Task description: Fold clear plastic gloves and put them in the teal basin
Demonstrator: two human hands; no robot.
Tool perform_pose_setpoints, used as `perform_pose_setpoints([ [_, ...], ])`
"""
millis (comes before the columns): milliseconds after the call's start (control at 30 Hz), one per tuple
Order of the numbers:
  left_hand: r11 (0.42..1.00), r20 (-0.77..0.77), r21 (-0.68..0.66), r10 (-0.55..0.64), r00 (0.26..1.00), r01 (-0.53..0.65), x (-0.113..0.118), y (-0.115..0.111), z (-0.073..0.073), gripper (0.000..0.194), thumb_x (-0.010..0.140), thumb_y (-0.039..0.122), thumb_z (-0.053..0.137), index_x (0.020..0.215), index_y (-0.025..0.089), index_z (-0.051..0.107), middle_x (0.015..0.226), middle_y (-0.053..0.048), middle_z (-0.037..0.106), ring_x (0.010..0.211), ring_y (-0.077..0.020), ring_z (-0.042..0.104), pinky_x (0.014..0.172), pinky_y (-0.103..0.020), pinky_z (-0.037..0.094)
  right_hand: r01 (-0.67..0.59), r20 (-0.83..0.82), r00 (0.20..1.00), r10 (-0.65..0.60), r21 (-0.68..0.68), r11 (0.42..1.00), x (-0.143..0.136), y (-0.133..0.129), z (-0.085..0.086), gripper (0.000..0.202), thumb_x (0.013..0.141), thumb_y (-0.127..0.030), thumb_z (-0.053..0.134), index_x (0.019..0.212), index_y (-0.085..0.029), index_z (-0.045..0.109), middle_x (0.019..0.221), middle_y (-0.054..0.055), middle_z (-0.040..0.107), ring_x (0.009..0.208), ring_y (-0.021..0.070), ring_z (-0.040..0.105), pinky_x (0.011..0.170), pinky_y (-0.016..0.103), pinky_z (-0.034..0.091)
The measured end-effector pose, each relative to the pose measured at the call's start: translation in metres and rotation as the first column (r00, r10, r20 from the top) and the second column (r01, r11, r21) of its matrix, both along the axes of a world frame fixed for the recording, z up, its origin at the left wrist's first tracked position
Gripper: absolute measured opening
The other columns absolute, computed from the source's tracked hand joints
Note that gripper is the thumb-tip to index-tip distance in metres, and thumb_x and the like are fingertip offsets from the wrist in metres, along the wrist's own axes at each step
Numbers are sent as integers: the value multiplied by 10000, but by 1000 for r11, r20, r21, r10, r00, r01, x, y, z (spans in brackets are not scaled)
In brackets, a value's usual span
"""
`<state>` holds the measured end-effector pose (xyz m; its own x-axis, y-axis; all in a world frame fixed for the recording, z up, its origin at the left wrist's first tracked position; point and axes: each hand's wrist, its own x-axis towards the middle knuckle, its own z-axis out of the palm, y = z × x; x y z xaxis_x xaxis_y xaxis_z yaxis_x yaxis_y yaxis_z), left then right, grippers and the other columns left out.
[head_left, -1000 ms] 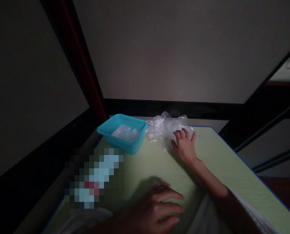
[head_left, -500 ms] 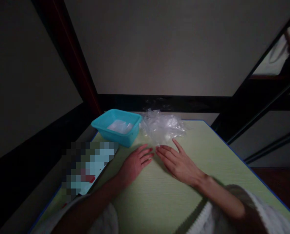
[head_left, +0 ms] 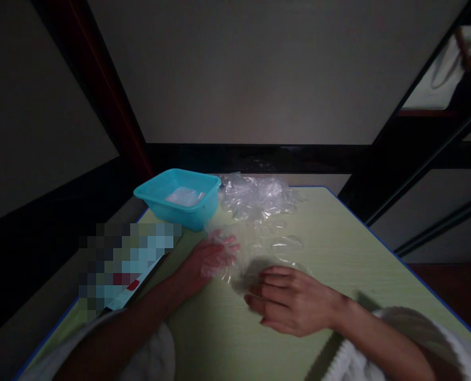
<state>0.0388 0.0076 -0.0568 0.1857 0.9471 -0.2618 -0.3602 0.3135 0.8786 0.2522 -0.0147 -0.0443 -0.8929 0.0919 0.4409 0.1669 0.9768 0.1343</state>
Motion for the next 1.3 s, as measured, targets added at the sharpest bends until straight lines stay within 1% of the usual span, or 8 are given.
perform_pose_setpoints([
  [133, 996, 60, -80, -27, 998, 31, -3, -1, 1, 488, 621, -78, 395, 1041, 167, 428, 953, 10, 689, 927, -161, 651, 841, -325, 477, 161, -1, 987, -162, -92, 983, 8, 9, 5, 389, 957, -312, 265, 997, -119, 601, 825, 78, 668, 723, 173, 591, 660, 322, 505],
  [333, 959, 114, -169, -211, 971, 228, -11, 1, 0, 636, 458, -71, 402, 1033, 179, 509, 984, -61, 709, 947, -257, 658, 771, -366, 501, 439, 157, 897, -414, -190, 878, 22, 28, 4, 387, 940, -323, 359, 1211, -99, 519, 1266, 142, 543, 1151, 231, 512, 937, 413, 452],
  [500, 860, 130, -192, -455, 881, 473, -17, -2, 5, 646, 486, -6, 476, 1095, 196, 556, 1021, -67, 699, 950, -293, 654, 761, -388, 474, 437, 211, 896, -391, -261, 861, 30, 35, -2, 510, 919, -398, 407, 1355, -134, 382, 1417, 137, 375, 1318, 233, 312, 1042, 449, 343],
  [800, 868, 78, -167, -460, 884, 467, -20, -2, 8, 648, 541, 24, 577, 1149, 239, 519, 1038, -67, 693, 906, -292, 668, 723, -391, 490, 343, 271, 928, -258, -346, 873, 33, 33, -5, 549, 874, -472, 458, 1369, -251, 369, 1495, 108, 174, 1359, 278, 177, 1049, 506, 286],
  [933, 925, -38, -158, -355, 934, 345, -19, 0, 8, 780, 620, 43, 672, 1316, 222, 370, 1021, -98, 691, 850, -262, 687, 684, -312, 501, 444, 350, 878, -327, -338, 830, 38, 34, -10, 578, 880, -509, 416, 1386, -241, 337, 1491, 145, 158, 1349, 331, 163, 1023, 577, 266],
  [1100, 999, -228, 17, -45, 973, 51, -24, 11, 6, 895, 641, 35, 689, 1400, 192, 240, 1045, -102, 660, 795, -218, 682, 640, -273, 506, 537, 379, 825, -419, -297, 790, 45, 34, -10, 657, 861, -564, 394, 1386, -173, 343, 1471, 199, 181, 1340, 361, 172, 1003, 590, 290],
  [1200, 937, -495, 335, 263, 828, -97, -26, 14, 5, 712, 667, 27, 610, 1326, 199, 401, 1140, -90, 609, 922, -237, 638, 827, -377, 486, 552, 341, 818, -463, -238, 799, 42, 31, -5, 658, 841, -572, 431, 1333, -135, 431, 1451, 211, 242, 1328, 360, 226, 1009, 575, 305],
  [1300, 783, -600, 622, 484, 637, -8, -20, 6, 4, 454, 688, 32, 549, 1112, 184, 606, 1166, -64, 602, 1137, -261, 514, 1047, -420, 310, 522, 251, 847, -468, -233, 820, 30, 27, 0, 513, 892, -435, 450, 1279, -101, 489, 1415, 187, 348, 1300, 298, 333, 1047, 508, 310],
])
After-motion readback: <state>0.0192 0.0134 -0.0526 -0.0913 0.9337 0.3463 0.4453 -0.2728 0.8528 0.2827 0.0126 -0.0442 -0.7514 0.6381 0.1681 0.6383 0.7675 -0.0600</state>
